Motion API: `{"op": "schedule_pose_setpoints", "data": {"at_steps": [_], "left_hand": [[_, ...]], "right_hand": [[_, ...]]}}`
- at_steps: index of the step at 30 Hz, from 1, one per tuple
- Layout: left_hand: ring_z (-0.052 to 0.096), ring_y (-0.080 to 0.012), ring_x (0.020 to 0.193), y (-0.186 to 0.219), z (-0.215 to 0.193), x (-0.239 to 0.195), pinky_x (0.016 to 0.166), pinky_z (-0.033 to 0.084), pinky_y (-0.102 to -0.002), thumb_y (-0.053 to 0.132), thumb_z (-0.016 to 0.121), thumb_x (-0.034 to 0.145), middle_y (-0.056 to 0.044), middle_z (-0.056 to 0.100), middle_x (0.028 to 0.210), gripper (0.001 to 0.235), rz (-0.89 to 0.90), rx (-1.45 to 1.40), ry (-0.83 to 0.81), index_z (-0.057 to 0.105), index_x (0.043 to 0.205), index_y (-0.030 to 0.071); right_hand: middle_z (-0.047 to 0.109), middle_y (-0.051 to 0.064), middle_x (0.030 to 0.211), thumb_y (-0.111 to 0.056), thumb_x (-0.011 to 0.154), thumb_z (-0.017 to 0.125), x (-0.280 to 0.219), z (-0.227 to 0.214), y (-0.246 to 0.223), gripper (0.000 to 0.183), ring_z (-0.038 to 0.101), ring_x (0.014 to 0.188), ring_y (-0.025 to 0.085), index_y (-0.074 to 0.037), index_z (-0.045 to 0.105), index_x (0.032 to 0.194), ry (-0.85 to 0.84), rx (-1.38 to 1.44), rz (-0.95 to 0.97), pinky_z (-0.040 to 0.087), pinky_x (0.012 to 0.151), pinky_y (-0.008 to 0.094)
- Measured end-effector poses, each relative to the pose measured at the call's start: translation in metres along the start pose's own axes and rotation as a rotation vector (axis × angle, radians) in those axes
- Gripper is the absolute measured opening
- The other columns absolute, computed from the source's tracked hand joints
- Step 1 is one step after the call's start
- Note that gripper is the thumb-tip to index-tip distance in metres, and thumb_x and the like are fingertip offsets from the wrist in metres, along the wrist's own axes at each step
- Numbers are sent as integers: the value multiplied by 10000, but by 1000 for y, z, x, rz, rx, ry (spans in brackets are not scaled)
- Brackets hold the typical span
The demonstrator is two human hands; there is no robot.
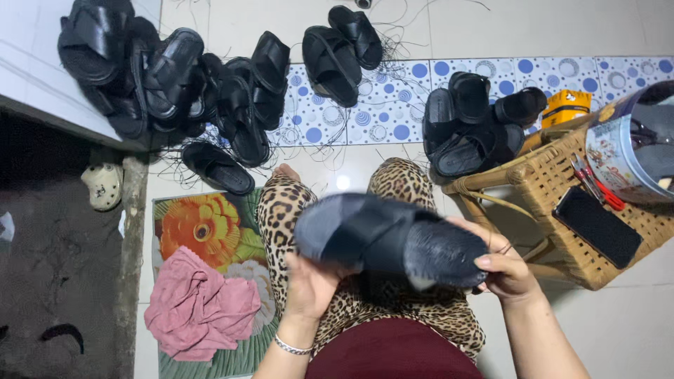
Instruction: The person sits on the floor and sews a black slipper using a needle and thread. They repeatedly pass the needle through the sole and upper of the slipper, pulling the thread tight to secure the parts together.
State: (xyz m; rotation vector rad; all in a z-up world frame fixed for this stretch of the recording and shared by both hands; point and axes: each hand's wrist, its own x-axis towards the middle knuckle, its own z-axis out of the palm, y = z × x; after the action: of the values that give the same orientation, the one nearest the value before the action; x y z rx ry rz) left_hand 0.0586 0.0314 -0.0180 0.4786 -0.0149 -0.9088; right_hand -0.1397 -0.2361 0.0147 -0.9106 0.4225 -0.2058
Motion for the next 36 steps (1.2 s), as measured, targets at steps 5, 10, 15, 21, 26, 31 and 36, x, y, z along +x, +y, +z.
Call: {"op": "schedule_pose_setpoints", "data": {"at_steps": [5,10,15,21,26,31,36], "left_hand": [[615,-350,1265,2,-9,-6,1114,470,-469,344,705,965,-214,638,1371,588,-62,-135,28,564,1404,-20],[546,-362,1324,-20,-41,-13,1153,403,-578,221,619,907,-189,577,1439,604,-134,-234,346,508,1467,22],[440,-402,1396,-10,-6,-6,1219,301,-604,193,471,853,-215,481,1501,694,-186,-195,568,424,1520,7],[492,-382,1362,-21,-49,-13,1191,347,-570,166,528,873,-195,530,1471,624,-144,-217,512,476,1477,17],[555,-419,1312,-28,-72,-18,1152,395,-577,170,619,885,-257,588,1403,561,-153,-239,345,546,1386,-71],[567,-439,1286,-31,-68,-22,1121,419,-607,26,651,844,-263,595,1404,630,-45,-134,227,499,1451,-50],[592,-430,1261,-31,-47,-27,1104,438,-598,-6,682,794,-292,613,1375,682,-33,-41,261,497,1449,-64]], "right_hand": [[699,122,606,-304,898,672,16,-14,11,692,595,325,125,34,511,1480,65,-126,57,424,269,176],[721,110,967,-532,972,595,23,-32,32,782,443,373,113,73,523,1463,255,5,-54,367,312,205],[717,130,906,-547,997,546,17,-28,25,796,475,406,116,99,515,1461,224,15,-68,401,332,198],[648,80,750,-550,1000,519,18,-20,21,782,452,403,82,104,547,1427,221,3,-75,372,327,185],[722,151,937,-518,1000,548,18,-22,19,763,478,433,102,120,549,1419,211,-7,-81,401,335,182],[721,205,963,-357,1027,562,14,-22,13,620,552,549,120,92,534,1454,289,76,-114,424,364,186],[734,163,1046,-146,900,646,13,-14,-4,529,576,603,111,88,610,1373,329,49,-164,420,350,183]]}}
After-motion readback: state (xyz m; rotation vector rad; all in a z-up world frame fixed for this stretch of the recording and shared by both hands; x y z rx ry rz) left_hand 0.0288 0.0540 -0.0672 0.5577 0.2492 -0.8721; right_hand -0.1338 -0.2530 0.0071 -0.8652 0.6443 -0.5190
